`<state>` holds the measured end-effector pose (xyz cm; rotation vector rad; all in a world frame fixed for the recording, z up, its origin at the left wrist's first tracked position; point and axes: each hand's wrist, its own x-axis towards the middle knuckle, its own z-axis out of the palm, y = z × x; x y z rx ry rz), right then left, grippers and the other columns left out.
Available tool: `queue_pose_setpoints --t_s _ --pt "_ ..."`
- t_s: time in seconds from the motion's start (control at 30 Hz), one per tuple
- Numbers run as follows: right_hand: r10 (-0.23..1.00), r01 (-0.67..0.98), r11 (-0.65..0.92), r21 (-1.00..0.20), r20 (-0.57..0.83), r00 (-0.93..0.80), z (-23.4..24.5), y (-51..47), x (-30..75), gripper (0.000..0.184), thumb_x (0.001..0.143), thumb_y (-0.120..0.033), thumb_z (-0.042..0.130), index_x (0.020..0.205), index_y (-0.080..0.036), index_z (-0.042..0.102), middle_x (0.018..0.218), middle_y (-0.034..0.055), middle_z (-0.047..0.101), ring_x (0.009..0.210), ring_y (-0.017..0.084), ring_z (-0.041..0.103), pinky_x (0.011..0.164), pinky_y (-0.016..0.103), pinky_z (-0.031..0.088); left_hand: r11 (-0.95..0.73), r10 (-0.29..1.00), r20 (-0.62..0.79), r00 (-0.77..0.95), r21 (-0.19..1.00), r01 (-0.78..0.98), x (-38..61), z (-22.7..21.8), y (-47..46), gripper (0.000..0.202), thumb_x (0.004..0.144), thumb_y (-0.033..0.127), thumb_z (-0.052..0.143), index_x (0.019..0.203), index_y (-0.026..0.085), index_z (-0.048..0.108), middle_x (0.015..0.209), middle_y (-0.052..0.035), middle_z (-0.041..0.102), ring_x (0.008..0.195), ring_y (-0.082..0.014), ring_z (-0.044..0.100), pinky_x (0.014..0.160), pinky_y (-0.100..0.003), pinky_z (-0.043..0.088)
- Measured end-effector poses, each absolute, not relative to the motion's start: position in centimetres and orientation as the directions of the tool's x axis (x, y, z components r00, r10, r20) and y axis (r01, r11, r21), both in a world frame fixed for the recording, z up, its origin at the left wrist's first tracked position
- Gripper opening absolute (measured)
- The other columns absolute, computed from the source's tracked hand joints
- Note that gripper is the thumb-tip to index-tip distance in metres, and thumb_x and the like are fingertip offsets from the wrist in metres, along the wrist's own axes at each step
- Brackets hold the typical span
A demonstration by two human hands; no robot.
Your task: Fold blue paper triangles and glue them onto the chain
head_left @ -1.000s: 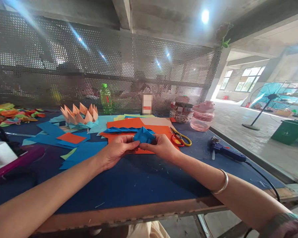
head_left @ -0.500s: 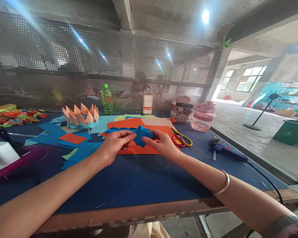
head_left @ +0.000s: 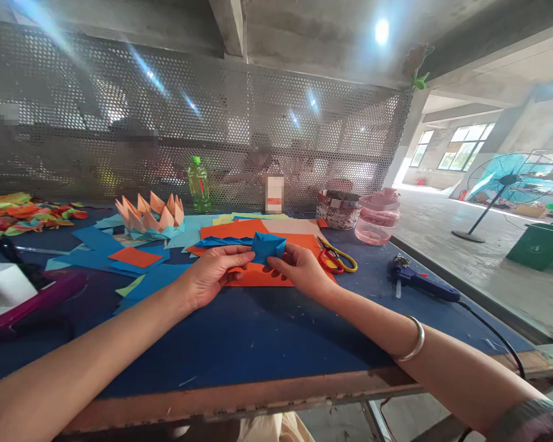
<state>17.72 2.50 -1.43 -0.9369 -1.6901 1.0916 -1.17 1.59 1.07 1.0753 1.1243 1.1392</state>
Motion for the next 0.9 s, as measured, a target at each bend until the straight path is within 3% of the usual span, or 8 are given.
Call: queue_pose_setpoints --t_s 0.17,0.3,0.43,0.7,0.9 --pt "0.914 0.114 0.348 -0.931 0.309 -0.265 -1.23 2.62 18.01 0.011 0.085 -0.029 0.058 0.085 -0.019 0.054 0.068 -0.0009 0.066 0.059 0.010 0.062 0.056 0.022 0.046 0.016 0.995 -0.025 0.097 0.996 0.092 -1.07 1.21 1.17 0.034 0.052 0.032 0.088 0.082 0.020 0.077 0.078 0.0009 0.067 0.063 -0.0089 0.053 0.057 -0.021 0.043" --pt "0.903 0.166 0.391 -0.905 0.342 -0.258 -1.33 2.73 18.11 0.010 0.084 -0.028 0.059 0.085 -0.019 0.056 0.066 -0.0023 0.064 0.060 0.011 0.061 0.060 0.023 0.047 -0.116 0.987 0.105 0.122 0.990 0.086 -1.27 1.73 1.00 0.046 0.058 0.037 0.084 0.101 0.022 0.074 0.089 -0.0003 0.068 0.061 -0.0094 0.054 0.052 -0.022 0.042" --pt "0.901 0.212 0.409 -0.888 0.356 -0.247 -1.51 2.83 18.19 0.008 0.083 -0.026 0.059 0.086 -0.018 0.057 0.068 -0.0018 0.064 0.061 0.011 0.062 0.061 0.024 0.047 -0.137 0.981 0.125 0.150 0.988 0.073 -1.58 2.00 1.05 0.049 0.066 0.039 0.080 0.111 0.021 0.070 0.083 0.0002 0.068 0.051 -0.0083 0.055 0.046 -0.022 0.040" --pt "0.867 0.322 0.489 -0.810 0.412 -0.281 -1.34 2.39 18.18 0.009 0.083 -0.026 0.059 0.086 -0.018 0.062 0.073 -0.0005 0.067 0.067 0.012 0.061 0.064 0.024 0.046 -0.067 0.991 0.062 0.116 0.997 0.039 -1.47 1.67 1.26 0.033 0.063 0.032 0.084 0.091 0.019 0.072 0.060 0.0017 0.070 0.052 -0.0117 0.063 0.052 -0.021 0.052" --pt "0.894 0.212 0.401 -0.891 0.330 -0.303 -1.14 2.29 18.16 0.015 0.084 -0.033 0.061 0.082 -0.018 0.062 0.062 -0.0019 0.063 0.059 0.012 0.060 0.059 0.023 0.046 -0.018 0.994 0.025 0.106 0.998 -0.064 -1.36 1.61 1.41 0.020 0.060 0.021 0.085 0.075 0.016 0.072 0.071 -0.0021 0.074 0.064 -0.0160 0.071 0.065 -0.025 0.058"
